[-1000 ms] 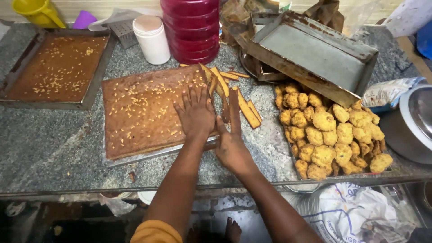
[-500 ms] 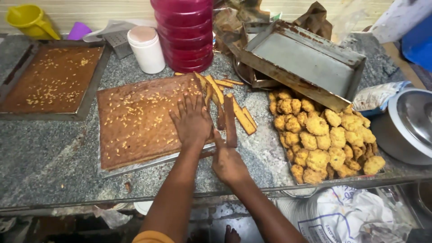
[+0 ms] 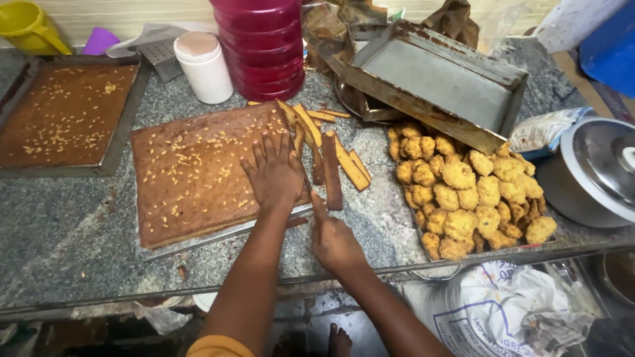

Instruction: The person trims and cuts a large rectangular sheet cake on a granite counter using a long knife, slicing it into strips and then cross-cutting into pieces, setting cut strips aside beside the cake.

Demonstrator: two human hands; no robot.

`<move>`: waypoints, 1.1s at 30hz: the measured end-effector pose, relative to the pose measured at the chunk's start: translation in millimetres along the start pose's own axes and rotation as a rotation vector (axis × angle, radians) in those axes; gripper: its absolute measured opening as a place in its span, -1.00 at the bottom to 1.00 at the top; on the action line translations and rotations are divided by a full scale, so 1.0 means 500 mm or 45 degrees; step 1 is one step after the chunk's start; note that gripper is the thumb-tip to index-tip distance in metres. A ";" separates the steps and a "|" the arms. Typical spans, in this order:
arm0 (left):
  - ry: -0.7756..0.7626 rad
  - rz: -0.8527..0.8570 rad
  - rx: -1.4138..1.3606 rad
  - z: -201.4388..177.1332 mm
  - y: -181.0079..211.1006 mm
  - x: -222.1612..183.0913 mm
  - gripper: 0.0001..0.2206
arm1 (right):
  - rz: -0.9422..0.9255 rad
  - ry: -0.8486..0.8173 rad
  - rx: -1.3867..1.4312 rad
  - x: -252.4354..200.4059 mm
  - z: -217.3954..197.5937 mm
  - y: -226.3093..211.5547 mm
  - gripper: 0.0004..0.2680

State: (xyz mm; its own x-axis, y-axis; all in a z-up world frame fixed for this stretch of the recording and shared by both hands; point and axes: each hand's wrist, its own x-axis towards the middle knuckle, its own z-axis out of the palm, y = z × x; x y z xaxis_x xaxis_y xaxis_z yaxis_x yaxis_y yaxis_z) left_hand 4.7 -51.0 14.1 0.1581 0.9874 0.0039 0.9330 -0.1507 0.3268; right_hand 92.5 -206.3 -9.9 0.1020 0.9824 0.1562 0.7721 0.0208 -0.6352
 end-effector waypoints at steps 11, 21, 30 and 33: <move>0.053 0.021 0.007 0.004 -0.008 0.002 -0.43 | 0.024 -0.012 0.017 0.025 0.024 0.015 -0.49; -0.002 -0.006 0.044 -0.020 0.000 0.001 -0.43 | 0.000 -0.046 0.017 -0.020 -0.002 0.003 -0.49; -0.012 -0.015 0.037 -0.003 0.002 0.005 -0.44 | -0.288 0.261 -0.146 0.058 0.071 0.083 -0.45; 0.017 -0.014 0.003 -0.001 -0.002 0.007 -0.46 | 0.109 -0.093 0.070 0.027 -0.009 -0.002 -0.49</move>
State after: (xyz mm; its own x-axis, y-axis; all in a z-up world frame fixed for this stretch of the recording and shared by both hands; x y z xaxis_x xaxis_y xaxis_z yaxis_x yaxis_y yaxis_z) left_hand 4.3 -47.3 14.1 0.1440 0.9895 0.0128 0.9353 -0.1403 0.3248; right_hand 95.9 -193.9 -3.9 0.1187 0.9919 0.0453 0.7269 -0.0557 -0.6844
